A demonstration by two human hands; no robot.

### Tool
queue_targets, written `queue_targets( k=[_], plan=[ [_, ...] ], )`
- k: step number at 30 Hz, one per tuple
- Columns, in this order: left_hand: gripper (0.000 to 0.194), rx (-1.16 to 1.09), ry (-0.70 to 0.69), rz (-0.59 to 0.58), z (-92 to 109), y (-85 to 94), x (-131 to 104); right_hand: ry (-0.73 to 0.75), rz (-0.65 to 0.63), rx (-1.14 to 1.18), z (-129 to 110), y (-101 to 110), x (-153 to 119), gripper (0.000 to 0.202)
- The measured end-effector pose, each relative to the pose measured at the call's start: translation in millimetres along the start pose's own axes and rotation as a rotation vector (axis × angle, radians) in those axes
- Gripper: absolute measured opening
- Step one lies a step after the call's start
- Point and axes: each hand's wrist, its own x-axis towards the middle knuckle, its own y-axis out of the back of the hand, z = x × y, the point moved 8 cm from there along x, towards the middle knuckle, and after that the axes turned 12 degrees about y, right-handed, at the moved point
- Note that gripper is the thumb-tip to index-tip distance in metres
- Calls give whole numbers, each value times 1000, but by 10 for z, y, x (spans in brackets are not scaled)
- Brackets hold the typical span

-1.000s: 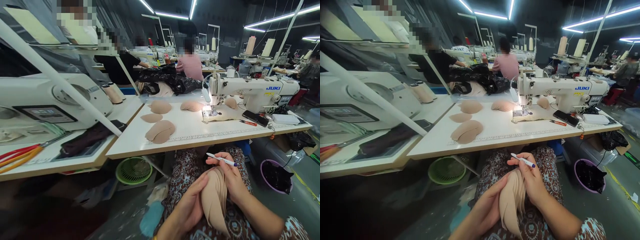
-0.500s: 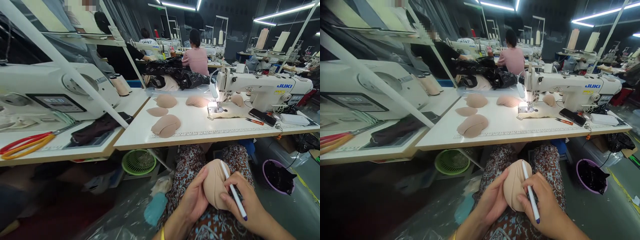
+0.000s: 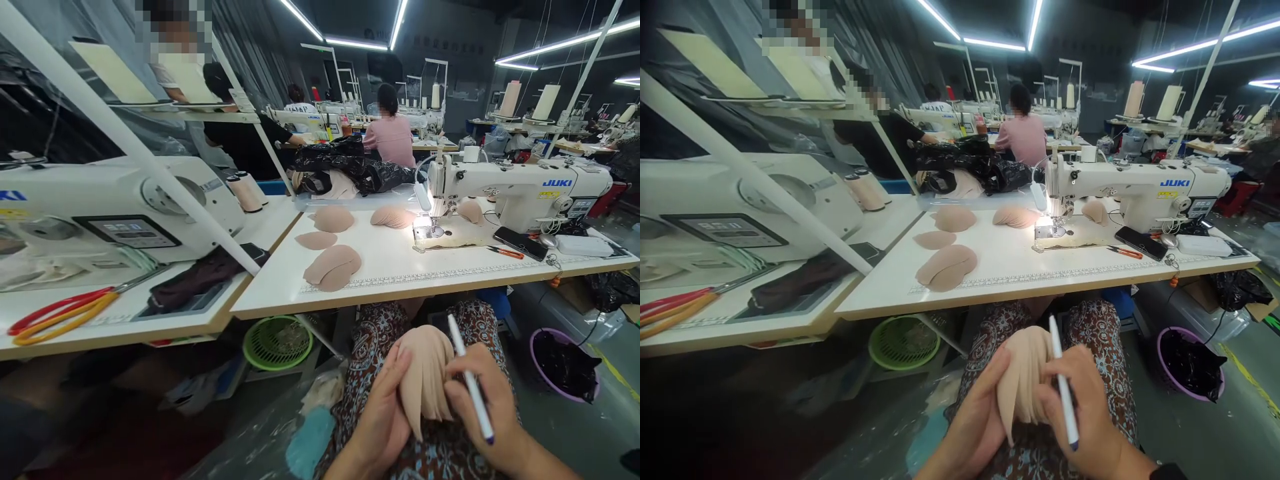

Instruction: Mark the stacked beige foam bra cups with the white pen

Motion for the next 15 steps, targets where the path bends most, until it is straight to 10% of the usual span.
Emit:
queue_targets(
  k=[3,7,15],
  plan=[
    [70,33,15,-30,-18,-44,-20,-313,200,177,329,122,-122,25],
    [61,172,151,-96,-232,-126,-33,-709,251,727,620,-247,-357,41],
    [44,52,264,-194,-246,-60,-66,-744,399,955,522,-312,-280,38]
  ],
)
